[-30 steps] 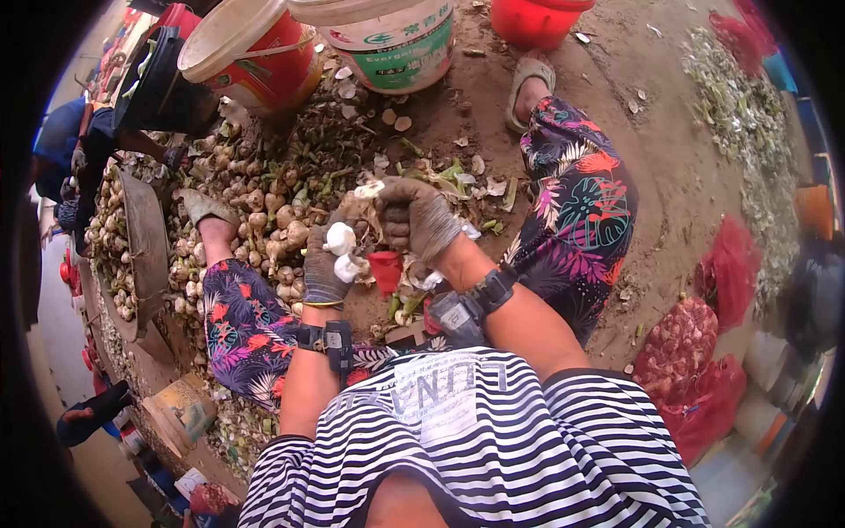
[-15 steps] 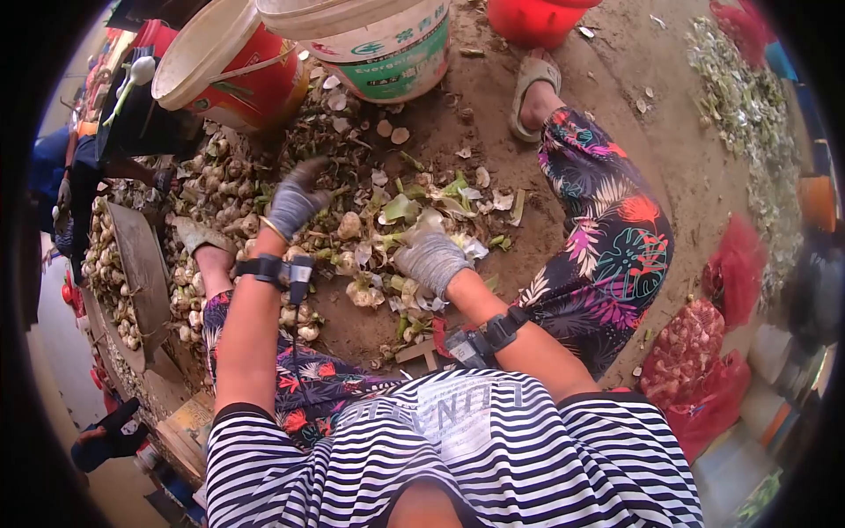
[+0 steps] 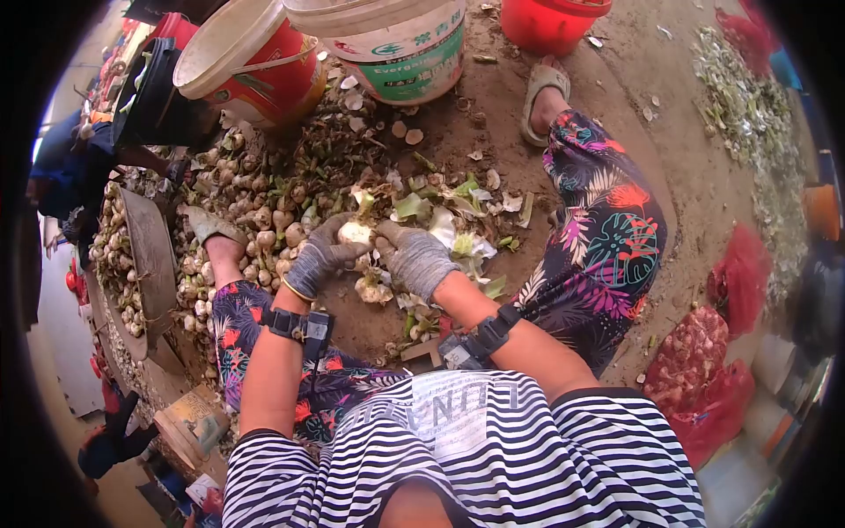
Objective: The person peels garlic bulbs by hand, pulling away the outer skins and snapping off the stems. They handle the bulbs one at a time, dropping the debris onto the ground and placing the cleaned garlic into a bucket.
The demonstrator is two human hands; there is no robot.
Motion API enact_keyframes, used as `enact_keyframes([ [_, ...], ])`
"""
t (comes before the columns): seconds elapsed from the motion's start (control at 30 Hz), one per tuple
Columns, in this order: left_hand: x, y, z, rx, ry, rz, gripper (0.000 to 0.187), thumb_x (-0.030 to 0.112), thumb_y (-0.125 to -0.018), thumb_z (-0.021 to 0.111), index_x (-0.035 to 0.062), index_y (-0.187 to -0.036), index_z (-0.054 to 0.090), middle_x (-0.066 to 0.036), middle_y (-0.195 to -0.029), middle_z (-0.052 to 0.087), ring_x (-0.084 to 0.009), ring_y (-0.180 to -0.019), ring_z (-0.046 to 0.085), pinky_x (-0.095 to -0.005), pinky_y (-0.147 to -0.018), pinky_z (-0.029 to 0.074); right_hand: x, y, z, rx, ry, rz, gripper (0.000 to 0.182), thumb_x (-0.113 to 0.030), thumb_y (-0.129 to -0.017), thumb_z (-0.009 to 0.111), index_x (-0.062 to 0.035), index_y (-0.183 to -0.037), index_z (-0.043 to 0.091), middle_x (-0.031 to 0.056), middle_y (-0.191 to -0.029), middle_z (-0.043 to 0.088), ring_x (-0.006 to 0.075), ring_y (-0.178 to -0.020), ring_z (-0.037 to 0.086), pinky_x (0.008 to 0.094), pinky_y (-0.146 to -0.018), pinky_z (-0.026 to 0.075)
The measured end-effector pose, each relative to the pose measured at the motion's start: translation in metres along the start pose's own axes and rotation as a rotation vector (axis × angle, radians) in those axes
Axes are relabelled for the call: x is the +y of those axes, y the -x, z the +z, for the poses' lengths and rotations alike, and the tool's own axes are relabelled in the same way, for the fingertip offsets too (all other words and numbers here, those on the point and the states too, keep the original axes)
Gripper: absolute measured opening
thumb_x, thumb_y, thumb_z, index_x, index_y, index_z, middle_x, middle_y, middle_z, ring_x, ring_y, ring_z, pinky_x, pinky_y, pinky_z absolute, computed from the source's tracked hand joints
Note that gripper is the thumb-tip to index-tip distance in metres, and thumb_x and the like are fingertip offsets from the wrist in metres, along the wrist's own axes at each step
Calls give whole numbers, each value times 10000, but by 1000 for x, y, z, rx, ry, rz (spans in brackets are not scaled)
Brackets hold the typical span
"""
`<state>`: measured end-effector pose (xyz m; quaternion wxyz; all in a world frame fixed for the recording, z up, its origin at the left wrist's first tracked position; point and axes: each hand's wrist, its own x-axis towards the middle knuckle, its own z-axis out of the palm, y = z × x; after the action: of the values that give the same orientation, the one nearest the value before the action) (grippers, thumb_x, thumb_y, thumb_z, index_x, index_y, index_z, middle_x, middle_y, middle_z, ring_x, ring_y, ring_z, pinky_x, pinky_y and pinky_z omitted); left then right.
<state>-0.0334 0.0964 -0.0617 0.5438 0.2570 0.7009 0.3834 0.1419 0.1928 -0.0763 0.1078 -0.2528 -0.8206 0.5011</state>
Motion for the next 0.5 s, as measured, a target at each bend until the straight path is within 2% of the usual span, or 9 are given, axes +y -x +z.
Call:
enact_keyframes([
  [0.1,2,32,38,350,-663,518,612,182,-607,749,11,-1124,469,-106,-980,523,-217,-870,535,-322,-759,464,-5,6,0,11,133,3,242,-251,-843,477,-26,-887,555,217,-809,591,386,-789,562,448,-682,448],
  [0.13,11,44,47,355,-661,525,612,182,-607,749,11,-1124,469,-106,-980,523,-217,-870,535,-322,-759,464,-4,8,0,-4,114,-11,239,-243,-840,479,-27,-891,565,224,-807,588,387,-791,561,443,-683,450],
  [0.2,41,69,58,522,-1011,512,561,150,-558,750,19,-1039,492,-138,-982,500,-263,-920,516,-341,-801,446,-7,12,-6,0,62,-51,237,-240,-837,480,-30,-898,571,228,-808,587,386,-794,562,438,-687,454],
  [0.3,47,75,58,509,-913,701,592,226,-567,759,6,-1038,475,-186,-916,504,-325,-801,530,-361,-737,470,10,19,4,-24,17,-104,267,-242,-824,496,-57,-999,578,226,-823,593,378,-784,569,420,-696,460],
  [0.33,47,74,55,570,-852,720,567,212,-564,774,2,-998,477,-152,-881,517,-284,-792,538,-348,-714,475,5,20,1,-140,32,-121,295,-249,-820,502,-73,-1050,564,216,-864,599,369,-809,572,409,-707,459],
  [0.37,43,71,51,573,-389,536,551,192,-563,785,-4,-974,474,-127,-874,524,-229,-800,535,-330,-716,468,1,23,-3,-252,47,-137,332,-256,-817,508,-89,-1100,551,206,-906,604,361,-834,576,397,-718,458],
  [0.4,45,69,41,564,-342,488,549,182,-563,786,-7,-971,472,-119,-876,521,-209,-798,527,-321,-728,460,-1,35,-13,-392,60,56,398,-232,-818,520,-101,-1192,490,176,-980,611,320,-890,579,367,-757,455],
  [0.43,49,66,33,560,-290,440,548,172,-562,788,-11,-969,470,-111,-878,518,-189,-796,518,-313,-740,453,-4,36,-19,-386,63,57,398,-232,-818,520,-101,-1192,490,176,-980,611,320,-890,579,367,-757,455],
  [0.5,46,65,36,600,-506,561,549,185,-562,773,0,-982,471,-127,-877,514,-233,-791,529,-332,-739,456,-10,36,-25,-137,-400,8,436,-197,-820,532,-101,-1236,441,131,-909,606,222,-886,569,321,-766,457],
])
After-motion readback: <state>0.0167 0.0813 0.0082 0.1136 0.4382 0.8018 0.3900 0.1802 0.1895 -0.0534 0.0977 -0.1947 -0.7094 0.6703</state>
